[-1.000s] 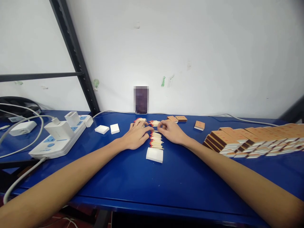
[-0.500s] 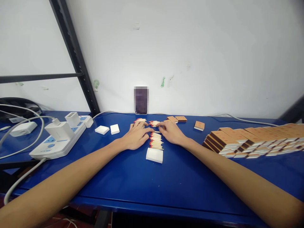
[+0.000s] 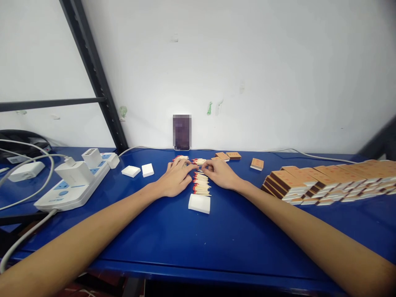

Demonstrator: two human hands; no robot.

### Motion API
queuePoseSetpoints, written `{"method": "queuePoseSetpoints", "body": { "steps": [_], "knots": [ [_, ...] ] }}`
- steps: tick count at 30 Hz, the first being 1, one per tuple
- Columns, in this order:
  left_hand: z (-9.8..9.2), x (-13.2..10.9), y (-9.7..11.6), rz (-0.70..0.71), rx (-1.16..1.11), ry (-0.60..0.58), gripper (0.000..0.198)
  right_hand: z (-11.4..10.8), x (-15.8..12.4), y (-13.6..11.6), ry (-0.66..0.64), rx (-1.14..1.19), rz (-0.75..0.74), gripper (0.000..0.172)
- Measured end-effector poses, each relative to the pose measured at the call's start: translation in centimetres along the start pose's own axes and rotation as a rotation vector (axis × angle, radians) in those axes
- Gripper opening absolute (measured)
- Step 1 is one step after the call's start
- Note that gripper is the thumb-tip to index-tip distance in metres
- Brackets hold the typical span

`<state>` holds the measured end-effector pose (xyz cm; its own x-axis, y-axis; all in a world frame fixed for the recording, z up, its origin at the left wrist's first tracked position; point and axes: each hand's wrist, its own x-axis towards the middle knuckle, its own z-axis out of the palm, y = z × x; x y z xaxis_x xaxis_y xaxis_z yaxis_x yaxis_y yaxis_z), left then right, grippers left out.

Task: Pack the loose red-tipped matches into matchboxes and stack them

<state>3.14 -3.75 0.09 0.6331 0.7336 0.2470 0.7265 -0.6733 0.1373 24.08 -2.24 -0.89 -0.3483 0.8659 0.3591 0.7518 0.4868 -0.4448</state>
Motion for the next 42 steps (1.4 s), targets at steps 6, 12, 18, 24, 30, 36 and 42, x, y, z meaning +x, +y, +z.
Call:
{"method": "queuePoseSetpoints", "body": {
  "steps": [6, 12, 18, 24, 30, 36, 42],
  "knots": [
    [-0.1, 0.1, 0.0, -0.033, 0.013, -0.072, 0.045, 0.0, 0.0, 0.0, 0.04, 0.017, 0.018, 0.025],
    [-0.2, 0.1, 0.2, -0.017, 0.013, -0.069, 0.042, 0.3, 0.4, 0.4, 0.052, -0.042, 0.015, 0.027],
    [-0.2, 0.1, 0.1, -0.013, 0.01, -0.054, 0.04, 0.4, 0.4, 0.5, 0.029, -0.079, 0.004, 0.029],
    [-0.1, 0.1, 0.0, 0.0, 0.014, -0.048, 0.041, 0.3, 0.5, 0.4, 0.04, -0.097, 0.009, 0.031],
    [0.0, 0.1, -0.1, 0.002, 0.012, -0.037, 0.04, 0.4, 0.5, 0.4, 0.037, -0.085, 0.013, 0.027],
    [-0.1, 0.1, 0.0, 0.0, 0.019, -0.037, 0.041, 0.1, 0.6, 0.2, 0.011, -0.034, 0.032, 0.018],
    [0.0, 0.1, 0.0, -0.055, -0.002, 0.042, 0.047, -0.8, 0.6, -0.2, -0.094, 0.056, 0.041, 0.015]
  ]
}}
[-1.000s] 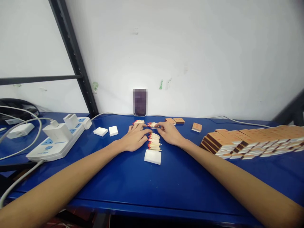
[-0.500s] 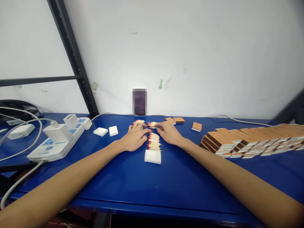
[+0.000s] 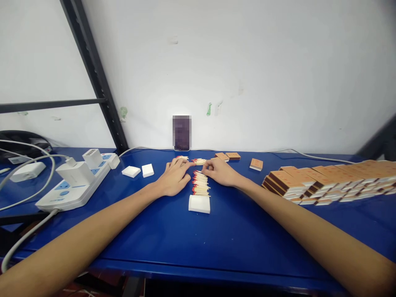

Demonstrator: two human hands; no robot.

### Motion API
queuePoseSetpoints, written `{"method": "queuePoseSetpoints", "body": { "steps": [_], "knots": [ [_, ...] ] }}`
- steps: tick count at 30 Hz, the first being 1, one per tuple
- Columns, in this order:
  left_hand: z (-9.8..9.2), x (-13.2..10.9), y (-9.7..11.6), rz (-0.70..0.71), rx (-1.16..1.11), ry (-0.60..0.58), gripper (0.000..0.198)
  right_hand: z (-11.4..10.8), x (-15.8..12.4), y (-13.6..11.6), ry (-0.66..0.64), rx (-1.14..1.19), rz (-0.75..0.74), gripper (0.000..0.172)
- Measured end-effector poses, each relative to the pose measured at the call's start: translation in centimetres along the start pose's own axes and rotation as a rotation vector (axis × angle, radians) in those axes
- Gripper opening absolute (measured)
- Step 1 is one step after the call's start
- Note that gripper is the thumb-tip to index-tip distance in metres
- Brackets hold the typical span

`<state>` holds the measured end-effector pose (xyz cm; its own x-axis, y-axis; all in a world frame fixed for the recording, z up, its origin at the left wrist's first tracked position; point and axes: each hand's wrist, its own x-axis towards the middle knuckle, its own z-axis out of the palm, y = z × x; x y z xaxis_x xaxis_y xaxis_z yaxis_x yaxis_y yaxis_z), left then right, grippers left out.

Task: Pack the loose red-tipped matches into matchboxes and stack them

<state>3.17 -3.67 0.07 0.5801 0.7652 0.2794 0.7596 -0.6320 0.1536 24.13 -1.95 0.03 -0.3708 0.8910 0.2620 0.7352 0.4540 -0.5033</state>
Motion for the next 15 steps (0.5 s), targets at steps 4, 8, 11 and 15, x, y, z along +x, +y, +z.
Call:
{"method": "queuePoseSetpoints", "body": {
  "steps": [4, 8, 11, 15],
  "knots": [
    [-0.1, 0.0, 0.0, -0.001, 0.012, -0.039, 0.044, -0.3, -0.6, -0.1, -0.047, 0.05, -0.023, 0.017],
    [-0.2, 0.0, 0.1, 0.031, 0.018, -0.078, 0.043, -0.2, -1.3, -0.2, -0.043, 0.054, -0.047, 0.021],
    [-0.2, -0.1, 0.0, 0.058, 0.008, -0.078, 0.041, -0.1, -1.8, -0.4, -0.041, 0.023, -0.067, 0.023],
    [-0.3, -0.1, -0.1, 0.102, -0.011, -0.048, 0.038, -0.3, -2.4, -1.0, -0.025, -0.066, -0.121, 0.03]
  ]
}}
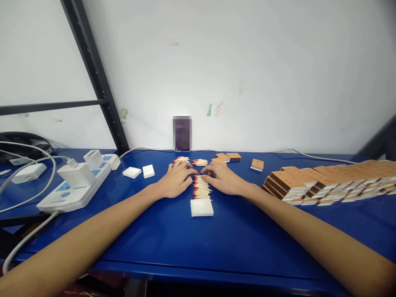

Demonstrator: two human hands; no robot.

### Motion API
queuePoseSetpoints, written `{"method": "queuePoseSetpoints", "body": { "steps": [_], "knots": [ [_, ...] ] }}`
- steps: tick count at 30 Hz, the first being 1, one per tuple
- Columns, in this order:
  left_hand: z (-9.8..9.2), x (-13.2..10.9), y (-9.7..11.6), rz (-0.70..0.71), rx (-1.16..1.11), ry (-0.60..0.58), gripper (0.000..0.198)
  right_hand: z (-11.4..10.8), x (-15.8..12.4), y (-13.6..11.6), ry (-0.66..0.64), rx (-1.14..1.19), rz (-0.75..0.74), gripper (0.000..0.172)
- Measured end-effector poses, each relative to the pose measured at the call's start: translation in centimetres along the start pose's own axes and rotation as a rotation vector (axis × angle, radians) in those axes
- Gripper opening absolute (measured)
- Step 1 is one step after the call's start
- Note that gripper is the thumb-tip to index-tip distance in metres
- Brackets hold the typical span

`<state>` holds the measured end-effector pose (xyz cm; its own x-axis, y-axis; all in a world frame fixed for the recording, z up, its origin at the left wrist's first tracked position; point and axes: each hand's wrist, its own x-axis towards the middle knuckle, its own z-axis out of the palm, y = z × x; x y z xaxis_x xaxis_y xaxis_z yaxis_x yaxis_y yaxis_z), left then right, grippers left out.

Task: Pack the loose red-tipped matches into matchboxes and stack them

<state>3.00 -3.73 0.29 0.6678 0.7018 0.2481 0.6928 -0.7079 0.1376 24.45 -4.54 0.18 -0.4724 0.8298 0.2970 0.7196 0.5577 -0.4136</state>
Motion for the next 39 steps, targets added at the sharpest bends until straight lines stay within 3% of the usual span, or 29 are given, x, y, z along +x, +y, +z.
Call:
{"method": "queuePoseSetpoints", "body": {
  "steps": [10, 20, 24, 32, 39],
  "knots": [
    [-0.8, -0.6, 0.3, 0.084, -0.087, -0.054, 0.042, -2.9, -1.7, -2.1, -0.29, 0.101, -0.084, 0.077],
    [-1.2, -1.1, 0.9, 0.212, -0.183, -0.104, 0.045, -2.4, -2.0, -2.5, -0.24, 0.079, -0.076, 0.091],
    [-1.3, -1.1, 1.0, 0.22, -0.202, -0.104, 0.049, -2.3, -2.0, -2.5, -0.211, 0.094, -0.104, 0.085],
    [-1.3, -1.1, 0.9, 0.231, -0.249, -0.114, 0.052, -1.9, -1.6, -2.1, -0.142, 0.091, -0.148, 0.053],
    [-1.4, -1.0, 1.3, 0.225, -0.27, -0.085, 0.045, -1.2, -1.4, -1.7, -0.08, 0.077, -0.145, 0.046]
  ]
}}
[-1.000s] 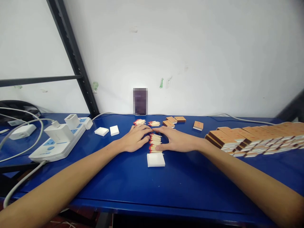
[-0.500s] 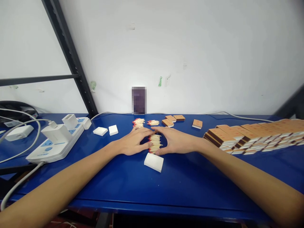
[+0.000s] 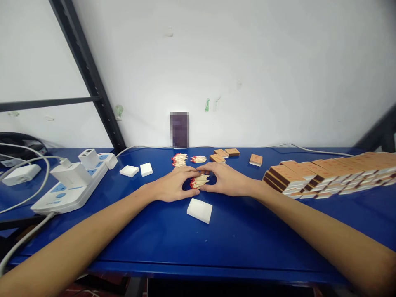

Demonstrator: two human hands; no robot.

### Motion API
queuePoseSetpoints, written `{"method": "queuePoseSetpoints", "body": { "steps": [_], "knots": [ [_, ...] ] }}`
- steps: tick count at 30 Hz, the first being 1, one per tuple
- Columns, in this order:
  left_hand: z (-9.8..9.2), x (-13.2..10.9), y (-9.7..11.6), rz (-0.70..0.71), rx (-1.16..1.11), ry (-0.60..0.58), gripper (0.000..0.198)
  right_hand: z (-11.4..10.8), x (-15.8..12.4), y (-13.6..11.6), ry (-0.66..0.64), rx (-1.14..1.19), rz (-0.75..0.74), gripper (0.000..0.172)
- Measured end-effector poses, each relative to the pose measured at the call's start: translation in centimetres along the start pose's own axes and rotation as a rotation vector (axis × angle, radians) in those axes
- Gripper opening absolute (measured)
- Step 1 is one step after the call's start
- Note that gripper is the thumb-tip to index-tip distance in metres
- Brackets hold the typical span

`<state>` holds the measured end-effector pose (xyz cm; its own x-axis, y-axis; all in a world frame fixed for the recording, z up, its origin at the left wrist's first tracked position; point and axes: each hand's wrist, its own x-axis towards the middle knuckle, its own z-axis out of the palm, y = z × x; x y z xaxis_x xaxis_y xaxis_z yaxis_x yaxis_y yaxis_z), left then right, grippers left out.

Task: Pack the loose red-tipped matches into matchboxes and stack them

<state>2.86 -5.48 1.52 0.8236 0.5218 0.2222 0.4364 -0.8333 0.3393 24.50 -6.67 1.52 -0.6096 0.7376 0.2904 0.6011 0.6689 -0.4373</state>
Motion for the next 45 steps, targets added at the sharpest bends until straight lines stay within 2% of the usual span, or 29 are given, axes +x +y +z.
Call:
{"method": "queuePoseSetpoints", "body": {
  "steps": [3, 9, 22, 25, 28, 29, 32, 36, 40, 45],
  "knots": [
    [0.0, 0.2, 0.1, -0.012, -0.014, 0.008, 0.038, 0.1, 0.0, 0.1, 0.021, 0.006, 0.016, 0.044],
    [0.2, 0.4, -0.2, -0.015, -0.014, 0.049, 0.032, 0.2, 0.1, 0.1, 0.03, 0.035, 0.013, 0.031],
    [0.1, 0.3, -0.2, 0.011, 0.026, 0.053, 0.021, 0.6, 0.2, 0.6, -0.002, 0.089, 0.041, 0.037],
    [0.1, 0.3, -0.2, 0.018, 0.021, 0.06, 0.023, -0.3, 0.0, -0.2, 0.013, 0.038, 0.008, 0.033],
    [0.1, 0.3, -0.1, 0.012, 0.029, 0.061, 0.022, -1.6, -0.4, -2.1, 0.108, -0.048, 0.01, 0.023],
    [0.1, 0.3, -0.1, 0.014, 0.028, 0.061, 0.021, -1.9, -0.6, -2.9, 0.086, -0.048, 0.011, 0.022],
    [0.1, 0.3, -0.2, 0.028, -0.003, 0.076, 0.014, -2.2, -1.4, -5.0, -0.145, 0.004, -0.036, 0.032],
    [0.1, 0.3, -0.4, 0.046, -0.028, 0.063, 0.014, -1.4, -1.8, -5.5, -0.315, 0.018, -0.013, 0.033],
    [0.0, 0.3, -0.3, 0.048, -0.015, 0.061, 0.013, -1.4, -1.7, -4.4, -0.309, 0.0, 0.028, 0.032],
    [0.1, 0.5, -0.1, 0.064, 0.014, 0.06, 0.017, -2.5, -1.5, -3.4, -0.17, 0.062, 0.045, 0.023]
  ]
}}
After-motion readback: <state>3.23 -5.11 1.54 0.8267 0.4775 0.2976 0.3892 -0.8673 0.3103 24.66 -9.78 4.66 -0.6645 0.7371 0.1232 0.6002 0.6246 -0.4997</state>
